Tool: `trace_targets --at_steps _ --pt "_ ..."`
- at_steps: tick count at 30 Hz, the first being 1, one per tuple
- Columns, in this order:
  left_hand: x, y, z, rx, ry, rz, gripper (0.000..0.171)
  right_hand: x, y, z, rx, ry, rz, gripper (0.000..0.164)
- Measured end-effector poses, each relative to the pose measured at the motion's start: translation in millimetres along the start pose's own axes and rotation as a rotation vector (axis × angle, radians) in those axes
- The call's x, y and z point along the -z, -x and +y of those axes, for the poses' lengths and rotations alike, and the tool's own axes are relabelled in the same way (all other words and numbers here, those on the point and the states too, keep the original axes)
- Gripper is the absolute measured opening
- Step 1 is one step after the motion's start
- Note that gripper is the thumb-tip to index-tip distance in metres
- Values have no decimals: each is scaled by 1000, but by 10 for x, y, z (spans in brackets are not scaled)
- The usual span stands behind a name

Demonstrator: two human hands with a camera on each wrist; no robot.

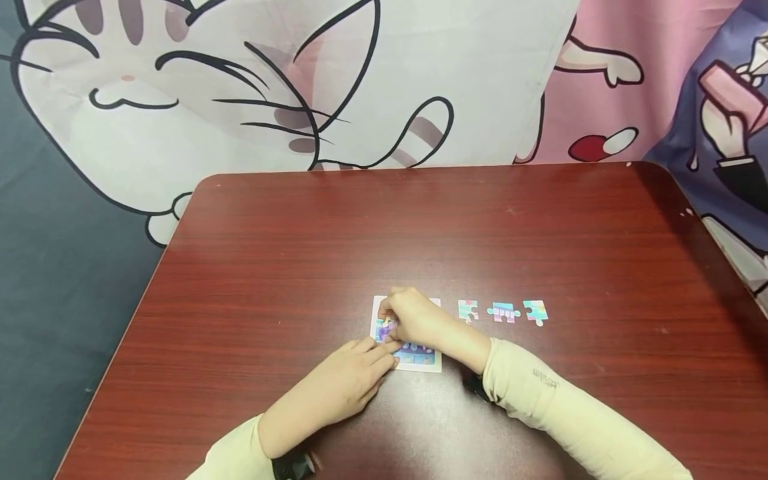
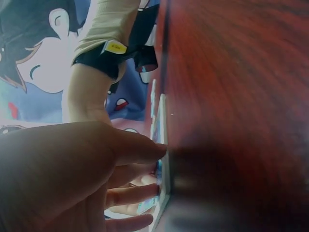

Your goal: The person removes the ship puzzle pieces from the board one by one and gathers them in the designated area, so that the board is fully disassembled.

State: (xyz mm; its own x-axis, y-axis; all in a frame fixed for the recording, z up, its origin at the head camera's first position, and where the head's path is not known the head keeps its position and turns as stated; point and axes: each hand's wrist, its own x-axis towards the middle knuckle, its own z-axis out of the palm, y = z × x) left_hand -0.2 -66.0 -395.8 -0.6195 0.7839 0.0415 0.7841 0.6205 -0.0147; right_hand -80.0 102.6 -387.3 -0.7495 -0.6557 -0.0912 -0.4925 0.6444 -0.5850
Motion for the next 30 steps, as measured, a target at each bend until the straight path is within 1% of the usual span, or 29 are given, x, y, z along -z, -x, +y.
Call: trace_targets --at_steps 3,6,10,13,20,25,30 --pt "15 -11 -9 -4 8 -6 9 -10 21 25 23 -3 10 27" --pt "33 -24 -24 -4 30 -44 10 -14 45 44 45 -12 17 27" --pt "51 -27 -49 17 105 -94 21 -26 66 69 83 -23 38 28" --pt "55 -18 -59 34 142 -111 29 -36 76 88 107 -27 63 28" --pt "56 -4 -48 32 116 -127 35 -23 91 93 125 -47 98 23" --pt "31 8 -30 28 97 -122 36 -13 85 91 161 -42 115 18" --pt "34 7 -20 34 86 -136 36 -7 84 87 195 -7 77 16"
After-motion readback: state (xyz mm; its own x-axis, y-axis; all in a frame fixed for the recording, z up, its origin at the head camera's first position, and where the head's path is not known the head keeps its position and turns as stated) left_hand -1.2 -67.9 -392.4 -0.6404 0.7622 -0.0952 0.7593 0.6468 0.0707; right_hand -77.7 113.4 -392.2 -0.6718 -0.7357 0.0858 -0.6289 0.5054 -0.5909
